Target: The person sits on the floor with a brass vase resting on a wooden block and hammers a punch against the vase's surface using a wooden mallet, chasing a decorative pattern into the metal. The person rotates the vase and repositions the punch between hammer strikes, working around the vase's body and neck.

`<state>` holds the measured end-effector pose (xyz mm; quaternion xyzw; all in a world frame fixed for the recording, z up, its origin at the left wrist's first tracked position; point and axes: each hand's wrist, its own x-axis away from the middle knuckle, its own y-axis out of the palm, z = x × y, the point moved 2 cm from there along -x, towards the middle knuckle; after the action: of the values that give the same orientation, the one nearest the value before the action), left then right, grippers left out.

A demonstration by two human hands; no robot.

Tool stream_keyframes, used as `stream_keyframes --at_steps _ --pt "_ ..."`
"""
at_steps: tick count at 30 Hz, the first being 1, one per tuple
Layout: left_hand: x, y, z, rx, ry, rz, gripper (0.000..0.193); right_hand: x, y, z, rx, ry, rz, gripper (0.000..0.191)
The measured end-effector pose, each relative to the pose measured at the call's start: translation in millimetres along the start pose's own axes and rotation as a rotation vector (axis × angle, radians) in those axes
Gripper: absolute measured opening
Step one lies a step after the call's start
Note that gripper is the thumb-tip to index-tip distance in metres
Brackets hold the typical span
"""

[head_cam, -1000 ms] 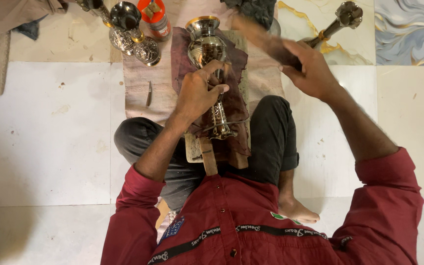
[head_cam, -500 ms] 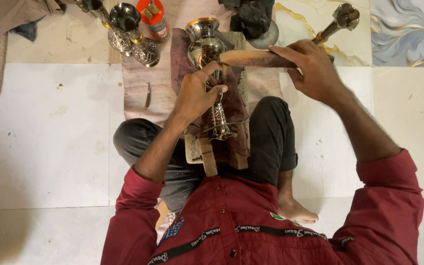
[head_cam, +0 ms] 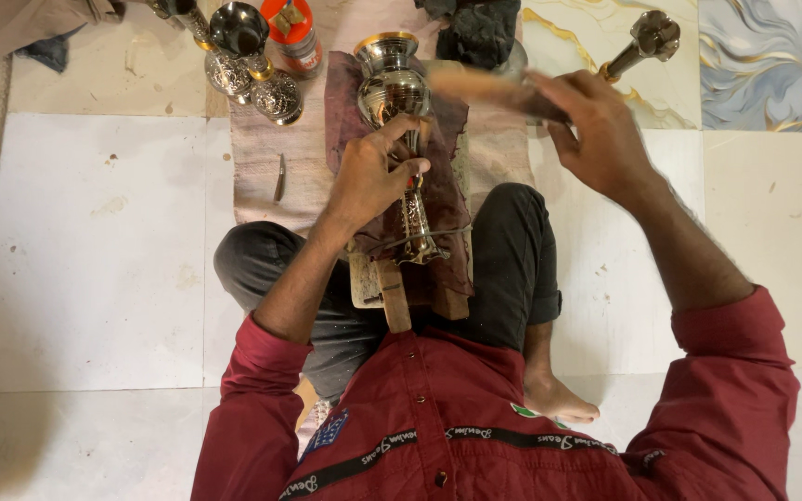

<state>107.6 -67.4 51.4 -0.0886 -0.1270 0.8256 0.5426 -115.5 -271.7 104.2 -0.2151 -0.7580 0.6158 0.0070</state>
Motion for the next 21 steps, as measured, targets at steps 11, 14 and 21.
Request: stream_keyframes --at_steps 11,14,21 --pt "-1 0 1 -0.016 0.041 0.023 0.044 -1 0 -3 0.208 -0.134 -0.045 0.060" --pt "-1 -1 -2 -0.051 -0.012 0.022 0.044 -3 -2 -2 -0.016 0.014 -0.035 0.063" --pt "-1 0 -8 0.044 0.036 0.013 0.042 -5 -13 -12 0.085 -0.024 -0.011 0.064"
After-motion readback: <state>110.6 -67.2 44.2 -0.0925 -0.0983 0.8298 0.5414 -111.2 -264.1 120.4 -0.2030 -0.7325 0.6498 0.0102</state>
